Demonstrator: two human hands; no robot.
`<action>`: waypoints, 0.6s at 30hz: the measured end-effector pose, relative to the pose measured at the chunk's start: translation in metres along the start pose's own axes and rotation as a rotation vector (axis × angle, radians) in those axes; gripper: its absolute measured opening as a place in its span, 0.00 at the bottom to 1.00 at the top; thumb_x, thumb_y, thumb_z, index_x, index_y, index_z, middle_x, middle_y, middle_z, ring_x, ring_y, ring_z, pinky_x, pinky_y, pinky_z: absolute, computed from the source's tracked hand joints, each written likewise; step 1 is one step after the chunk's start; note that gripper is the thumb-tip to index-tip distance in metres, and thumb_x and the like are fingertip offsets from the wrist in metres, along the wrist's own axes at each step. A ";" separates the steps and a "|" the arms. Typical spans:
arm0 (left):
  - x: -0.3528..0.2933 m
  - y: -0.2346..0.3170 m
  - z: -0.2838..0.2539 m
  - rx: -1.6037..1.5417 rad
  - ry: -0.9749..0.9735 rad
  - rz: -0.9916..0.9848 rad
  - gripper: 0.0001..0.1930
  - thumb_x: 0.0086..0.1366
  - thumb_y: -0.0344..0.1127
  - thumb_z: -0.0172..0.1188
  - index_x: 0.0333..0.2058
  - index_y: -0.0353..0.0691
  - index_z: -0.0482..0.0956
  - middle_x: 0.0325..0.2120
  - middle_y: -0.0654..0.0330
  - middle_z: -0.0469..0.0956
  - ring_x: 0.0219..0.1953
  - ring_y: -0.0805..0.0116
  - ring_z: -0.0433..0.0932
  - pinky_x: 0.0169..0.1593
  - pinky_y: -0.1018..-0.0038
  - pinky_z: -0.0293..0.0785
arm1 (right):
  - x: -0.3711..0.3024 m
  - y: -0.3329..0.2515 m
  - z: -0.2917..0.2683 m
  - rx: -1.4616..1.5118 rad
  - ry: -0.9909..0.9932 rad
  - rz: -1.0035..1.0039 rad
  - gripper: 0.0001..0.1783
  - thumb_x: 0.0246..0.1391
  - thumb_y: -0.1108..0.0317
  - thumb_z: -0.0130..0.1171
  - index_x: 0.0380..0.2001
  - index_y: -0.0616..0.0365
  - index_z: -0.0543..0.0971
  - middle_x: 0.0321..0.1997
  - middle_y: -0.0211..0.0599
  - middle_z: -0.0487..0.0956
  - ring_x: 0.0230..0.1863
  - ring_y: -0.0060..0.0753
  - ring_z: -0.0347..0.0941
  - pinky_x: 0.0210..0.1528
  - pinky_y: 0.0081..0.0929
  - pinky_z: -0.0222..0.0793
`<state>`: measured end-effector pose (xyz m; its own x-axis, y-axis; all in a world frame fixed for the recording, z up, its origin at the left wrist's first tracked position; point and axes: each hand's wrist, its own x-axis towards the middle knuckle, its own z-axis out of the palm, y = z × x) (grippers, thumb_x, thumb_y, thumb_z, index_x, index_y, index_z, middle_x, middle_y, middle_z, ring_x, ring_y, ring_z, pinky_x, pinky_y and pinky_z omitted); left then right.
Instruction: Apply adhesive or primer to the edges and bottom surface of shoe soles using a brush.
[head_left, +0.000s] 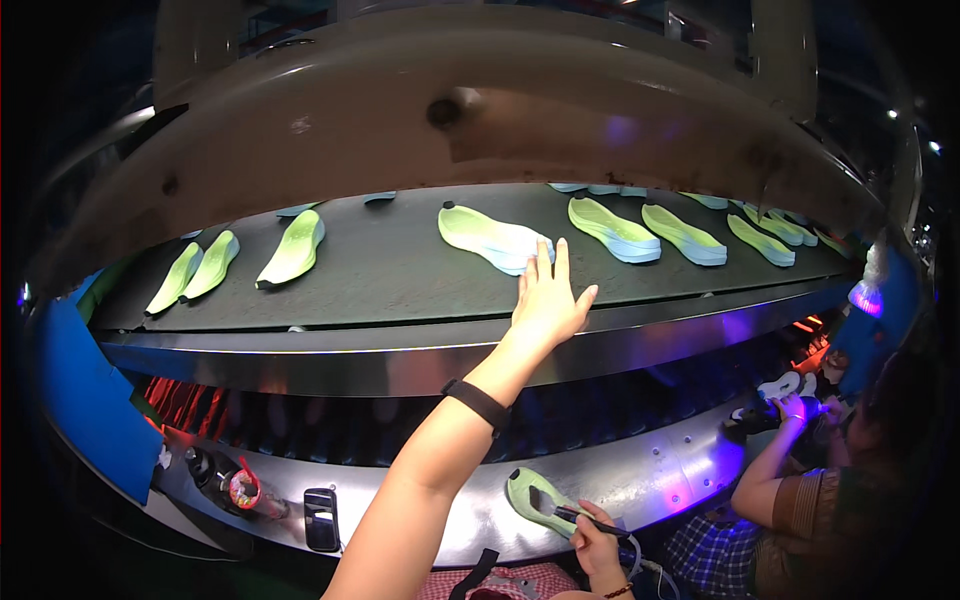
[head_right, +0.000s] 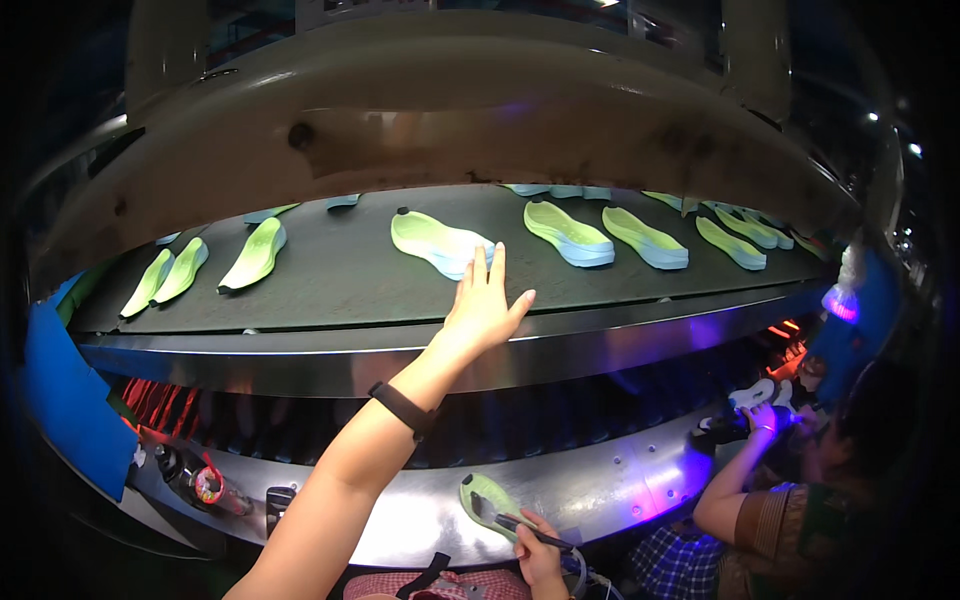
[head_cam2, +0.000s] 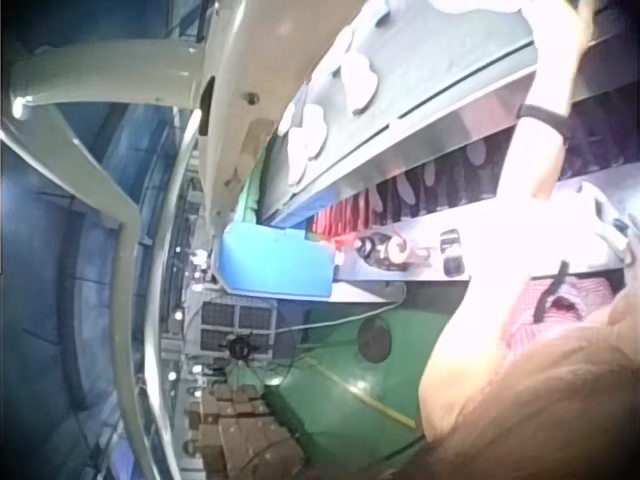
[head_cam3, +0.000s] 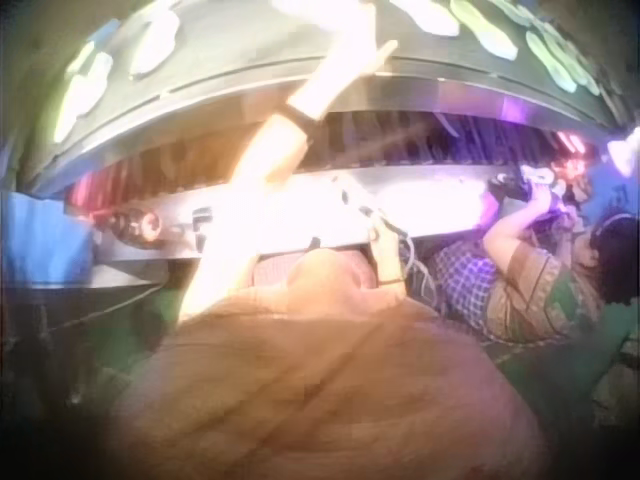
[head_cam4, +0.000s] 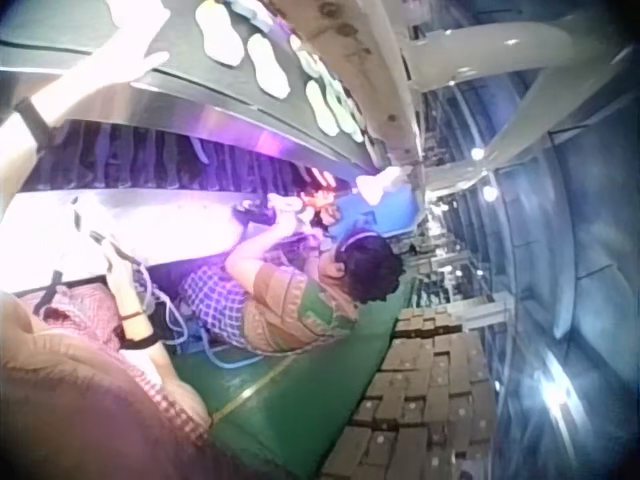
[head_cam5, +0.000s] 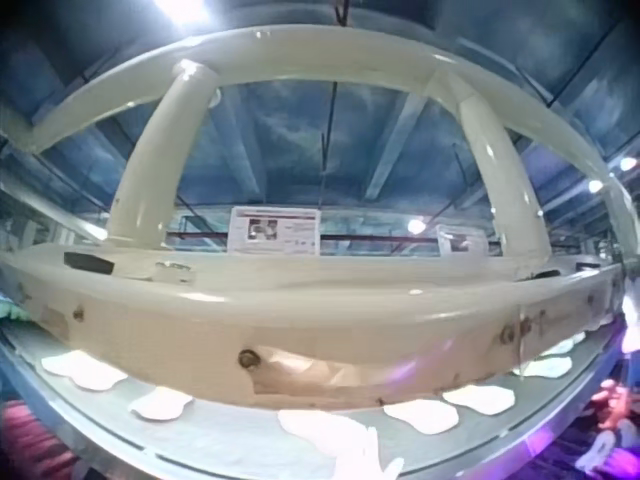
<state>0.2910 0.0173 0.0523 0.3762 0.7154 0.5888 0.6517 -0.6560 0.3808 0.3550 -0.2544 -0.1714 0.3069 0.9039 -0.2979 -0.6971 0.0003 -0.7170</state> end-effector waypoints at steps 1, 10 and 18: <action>0.005 0.002 0.000 0.081 -0.052 -0.086 0.40 0.57 0.53 0.49 0.60 0.40 0.42 0.61 0.42 0.37 0.62 0.42 0.41 0.61 0.55 0.42 | 0.004 -0.001 -0.004 -0.003 0.007 0.011 0.19 0.48 0.80 0.51 0.46 0.63 0.66 0.40 0.49 0.74 0.16 0.18 0.60 0.19 0.14 0.59; 0.014 -0.003 -0.001 0.219 -0.057 -0.229 0.40 0.55 0.53 0.51 0.59 0.36 0.47 0.58 0.46 0.49 0.62 0.50 0.43 0.61 0.55 0.39 | 0.004 0.003 -0.013 0.015 -0.011 0.027 0.18 0.49 0.78 0.51 0.46 0.63 0.65 0.41 0.49 0.74 0.16 0.19 0.61 0.20 0.16 0.59; -0.013 -0.025 -0.022 0.519 0.138 0.132 0.14 0.54 0.43 0.54 0.30 0.37 0.74 0.27 0.56 0.72 0.35 0.59 0.71 0.35 0.66 0.65 | 0.009 0.002 -0.016 0.040 -0.004 0.023 0.17 0.50 0.78 0.51 0.45 0.63 0.66 0.40 0.48 0.74 0.16 0.20 0.62 0.20 0.17 0.59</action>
<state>0.2554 0.0188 0.0508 0.4096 0.5738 0.7092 0.8570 -0.5084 -0.0837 0.3669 -0.2535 -0.1859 0.2880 0.9055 -0.3115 -0.7293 -0.0033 -0.6842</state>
